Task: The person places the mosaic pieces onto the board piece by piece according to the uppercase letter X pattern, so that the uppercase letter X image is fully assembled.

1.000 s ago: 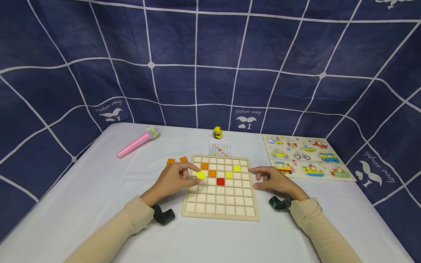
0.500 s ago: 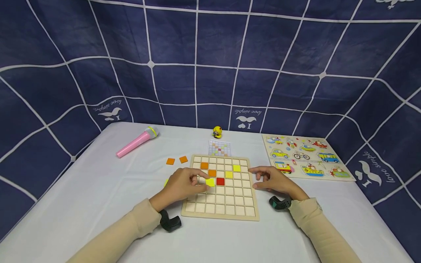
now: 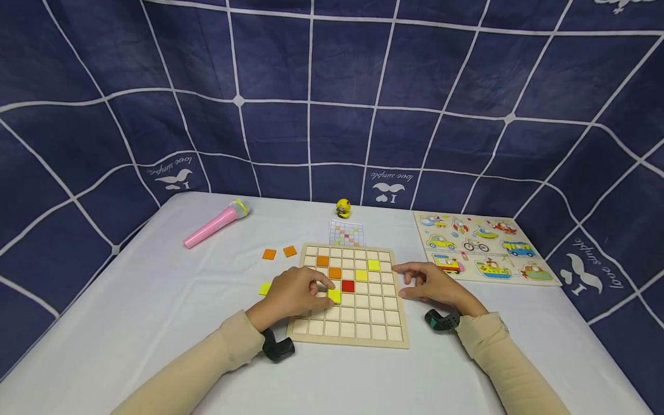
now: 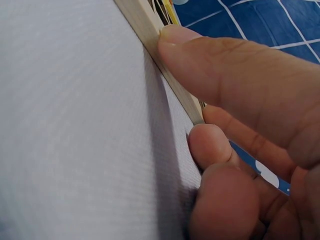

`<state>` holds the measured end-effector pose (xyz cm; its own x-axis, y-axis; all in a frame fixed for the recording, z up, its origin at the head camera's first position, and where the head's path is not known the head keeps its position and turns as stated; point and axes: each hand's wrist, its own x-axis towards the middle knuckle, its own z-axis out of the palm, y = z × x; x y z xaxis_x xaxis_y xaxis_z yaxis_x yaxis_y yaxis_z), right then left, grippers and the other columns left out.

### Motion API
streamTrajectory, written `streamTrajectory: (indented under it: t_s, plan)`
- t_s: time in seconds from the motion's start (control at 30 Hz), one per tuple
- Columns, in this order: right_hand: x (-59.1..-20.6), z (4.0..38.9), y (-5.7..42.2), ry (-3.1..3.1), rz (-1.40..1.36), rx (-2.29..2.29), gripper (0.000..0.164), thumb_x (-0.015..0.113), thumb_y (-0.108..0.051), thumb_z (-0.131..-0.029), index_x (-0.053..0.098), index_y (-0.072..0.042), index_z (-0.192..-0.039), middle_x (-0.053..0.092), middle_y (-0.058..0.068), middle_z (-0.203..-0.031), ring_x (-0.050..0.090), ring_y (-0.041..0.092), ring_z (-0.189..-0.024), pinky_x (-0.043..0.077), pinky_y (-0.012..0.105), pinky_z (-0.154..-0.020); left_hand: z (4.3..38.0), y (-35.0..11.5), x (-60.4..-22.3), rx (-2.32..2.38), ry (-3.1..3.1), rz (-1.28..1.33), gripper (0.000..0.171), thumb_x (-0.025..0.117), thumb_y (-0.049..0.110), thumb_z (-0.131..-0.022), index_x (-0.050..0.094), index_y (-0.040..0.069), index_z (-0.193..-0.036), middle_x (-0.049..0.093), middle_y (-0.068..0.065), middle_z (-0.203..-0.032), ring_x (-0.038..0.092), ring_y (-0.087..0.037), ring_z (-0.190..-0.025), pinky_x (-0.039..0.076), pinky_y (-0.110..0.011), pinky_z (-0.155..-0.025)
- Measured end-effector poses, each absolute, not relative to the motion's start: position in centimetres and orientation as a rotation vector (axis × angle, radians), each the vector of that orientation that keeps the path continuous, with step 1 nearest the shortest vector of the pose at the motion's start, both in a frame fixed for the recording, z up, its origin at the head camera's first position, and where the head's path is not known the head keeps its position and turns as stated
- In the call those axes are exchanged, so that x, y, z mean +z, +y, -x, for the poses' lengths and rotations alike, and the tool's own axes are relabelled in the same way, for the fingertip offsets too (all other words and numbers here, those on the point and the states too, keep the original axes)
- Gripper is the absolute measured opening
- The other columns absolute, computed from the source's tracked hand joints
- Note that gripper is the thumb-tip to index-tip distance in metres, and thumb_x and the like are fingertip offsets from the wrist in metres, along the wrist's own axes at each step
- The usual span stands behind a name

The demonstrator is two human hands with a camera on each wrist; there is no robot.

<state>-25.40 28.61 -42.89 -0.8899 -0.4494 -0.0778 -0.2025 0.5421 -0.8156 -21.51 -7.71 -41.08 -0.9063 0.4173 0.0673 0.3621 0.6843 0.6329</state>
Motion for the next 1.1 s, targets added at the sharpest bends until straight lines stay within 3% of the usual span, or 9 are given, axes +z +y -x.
streamTrajectory:
  t_s: [0.5,0.8,1.1]
  plan:
    - [-42.8,25.4,28.8,2.481,0.552,-1.299,0.060,0.087,-0.007,-0.090,0.064,0.007,-0.143,0.057,0.008,-0.100,0.045,0.008,-0.064,0.041,0.021,-0.054,21.8,-7.3,-41.4,0.957,2.809,-0.613,0.025,0.094,0.024,-0.083,0.087,0.023,-0.107,0.045,0.010,-0.055,0.041,-0.009,-0.052,0.026,-0.028,-0.053]
    - [-42.6,25.2,28.7,2.493,0.528,-1.288,0.060,0.087,-0.008,-0.090,0.064,0.006,-0.143,0.057,0.008,-0.099,0.045,0.009,-0.065,0.040,0.021,-0.055,21.6,-7.6,-41.2,0.940,2.778,-0.654,0.029,0.092,0.027,-0.085,0.085,0.021,-0.113,0.052,0.011,-0.059,0.047,-0.009,-0.053,0.032,-0.028,-0.052]
    - [-42.8,25.3,28.6,2.482,0.546,-1.299,0.060,0.087,-0.007,-0.090,0.064,0.007,-0.144,0.058,0.008,-0.100,0.045,0.008,-0.064,0.041,0.021,-0.054,22.1,-9.5,-39.8,0.979,2.617,-0.943,0.038,0.083,0.029,-0.096,0.078,0.014,-0.131,0.064,0.017,-0.076,0.044,-0.004,-0.052,0.035,-0.023,-0.054]
